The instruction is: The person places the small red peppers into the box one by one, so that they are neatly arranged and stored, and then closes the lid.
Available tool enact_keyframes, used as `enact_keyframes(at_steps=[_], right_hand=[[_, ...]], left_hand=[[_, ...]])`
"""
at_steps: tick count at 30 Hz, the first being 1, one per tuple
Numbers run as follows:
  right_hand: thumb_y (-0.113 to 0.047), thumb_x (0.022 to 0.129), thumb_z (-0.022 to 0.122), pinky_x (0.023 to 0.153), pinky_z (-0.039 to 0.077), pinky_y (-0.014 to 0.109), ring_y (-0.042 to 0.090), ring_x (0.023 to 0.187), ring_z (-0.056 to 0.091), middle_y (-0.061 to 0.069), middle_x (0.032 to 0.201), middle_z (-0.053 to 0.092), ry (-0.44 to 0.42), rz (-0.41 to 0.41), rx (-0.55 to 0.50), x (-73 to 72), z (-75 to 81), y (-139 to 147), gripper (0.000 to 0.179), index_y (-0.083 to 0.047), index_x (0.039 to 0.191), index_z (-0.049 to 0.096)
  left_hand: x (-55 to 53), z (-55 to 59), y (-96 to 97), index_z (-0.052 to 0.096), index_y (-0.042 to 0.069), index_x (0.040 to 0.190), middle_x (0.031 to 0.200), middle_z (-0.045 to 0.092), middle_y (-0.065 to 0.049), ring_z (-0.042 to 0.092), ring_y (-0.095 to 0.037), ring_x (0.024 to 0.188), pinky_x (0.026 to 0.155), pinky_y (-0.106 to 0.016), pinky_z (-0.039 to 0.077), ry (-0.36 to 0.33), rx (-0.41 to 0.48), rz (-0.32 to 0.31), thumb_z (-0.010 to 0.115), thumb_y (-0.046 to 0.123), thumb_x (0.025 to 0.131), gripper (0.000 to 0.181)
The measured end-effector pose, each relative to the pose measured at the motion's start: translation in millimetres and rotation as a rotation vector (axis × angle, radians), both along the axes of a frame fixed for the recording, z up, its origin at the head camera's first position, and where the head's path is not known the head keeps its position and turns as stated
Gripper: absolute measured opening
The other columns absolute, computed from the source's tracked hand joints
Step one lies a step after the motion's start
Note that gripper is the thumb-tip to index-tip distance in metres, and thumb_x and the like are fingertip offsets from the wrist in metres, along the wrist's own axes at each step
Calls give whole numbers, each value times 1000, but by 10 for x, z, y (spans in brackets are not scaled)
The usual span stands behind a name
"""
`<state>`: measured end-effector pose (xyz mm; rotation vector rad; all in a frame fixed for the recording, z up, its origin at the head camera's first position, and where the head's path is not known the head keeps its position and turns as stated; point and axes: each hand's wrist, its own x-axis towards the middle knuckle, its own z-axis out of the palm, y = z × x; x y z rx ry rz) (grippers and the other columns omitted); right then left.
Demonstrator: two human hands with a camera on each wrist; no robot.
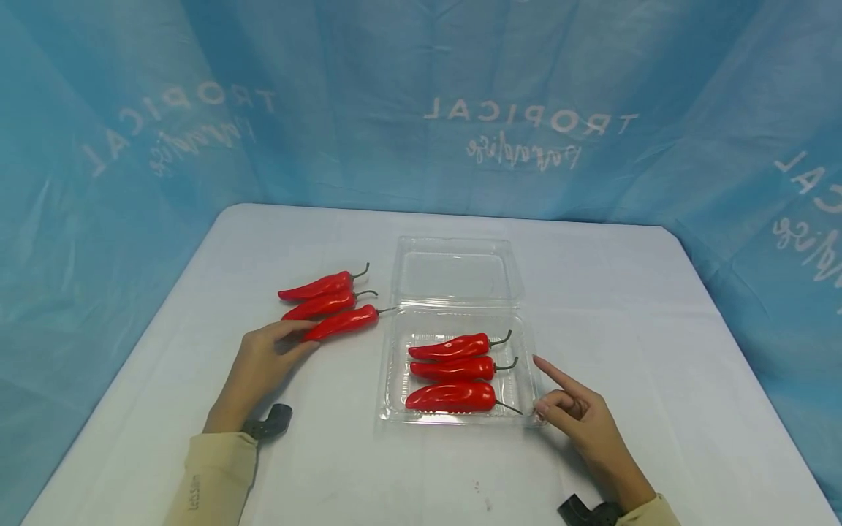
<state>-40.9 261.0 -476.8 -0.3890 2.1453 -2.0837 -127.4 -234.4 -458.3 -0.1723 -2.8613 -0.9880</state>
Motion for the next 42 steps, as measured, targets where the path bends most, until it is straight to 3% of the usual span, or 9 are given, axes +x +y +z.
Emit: enact_keyframes(at_steps=[6,14,24,27,30,33,37,42], right_hand=[[5,98,63,71,55,24,7,79,65,14,86,72,6,6,-3,-4,-9,3,65,-4,157,37],[4,97,63,68,54,25,8,77,65,11,86,73,11,-3,1,-1,-33,8,65,-3,157,38],[5,98,63,68,54,25,8,77,65,15,86,72,15,1,-5,3,-25,10,65,-3,157,37],[4,98,63,67,54,26,9,77,65,12,86,72,16,-1,1,-2,-24,7,65,-3,157,38],[4,98,63,68,54,26,8,77,65,11,87,72,9,3,-3,-3,-22,7,65,-3,157,37],[4,97,63,67,54,26,7,78,64,12,87,73,2,1,-3,0,-18,8,65,-4,157,37],[4,97,63,65,53,26,6,77,63,9,87,73,2,0,4,1,-20,11,65,-3,157,37],[5,97,63,66,53,25,6,78,64,6,87,73,6,-3,2,-4,-19,8,65,-3,157,37]], left_hand=[[9,11,0,69,18,132,130,68,-9,60,-35,124,98,-56,53,-19,5,2,81,23,90,44],[13,14,7,70,14,132,128,70,-9,60,-34,126,101,-56,50,80,-20,-13,81,20,90,44],[51,96,-15,70,14,133,129,70,-9,62,-33,124,98,-54,52,127,-2,24,82,15,89,45],[82,146,-68,71,14,132,127,70,-9,66,-31,119,97,-47,54,178,27,45,81,12,89,44],[108,196,-131,71,14,131,126,71,-7,68,-26,115,97,-24,51,242,58,70,80,10,90,43],[138,260,-169,72,14,130,125,71,-5,66,-7,114,94,-8,43,301,124,87,80,10,90,41],[171,336,-150,73,13,128,125,71,-4,60,10,112,93,-8,45,343,217,76,79,7,90,39],[152,369,-57,73,11,128,126,71,-4,60,9,114,95,-9,44,353,231,35,78,8,90,38]])
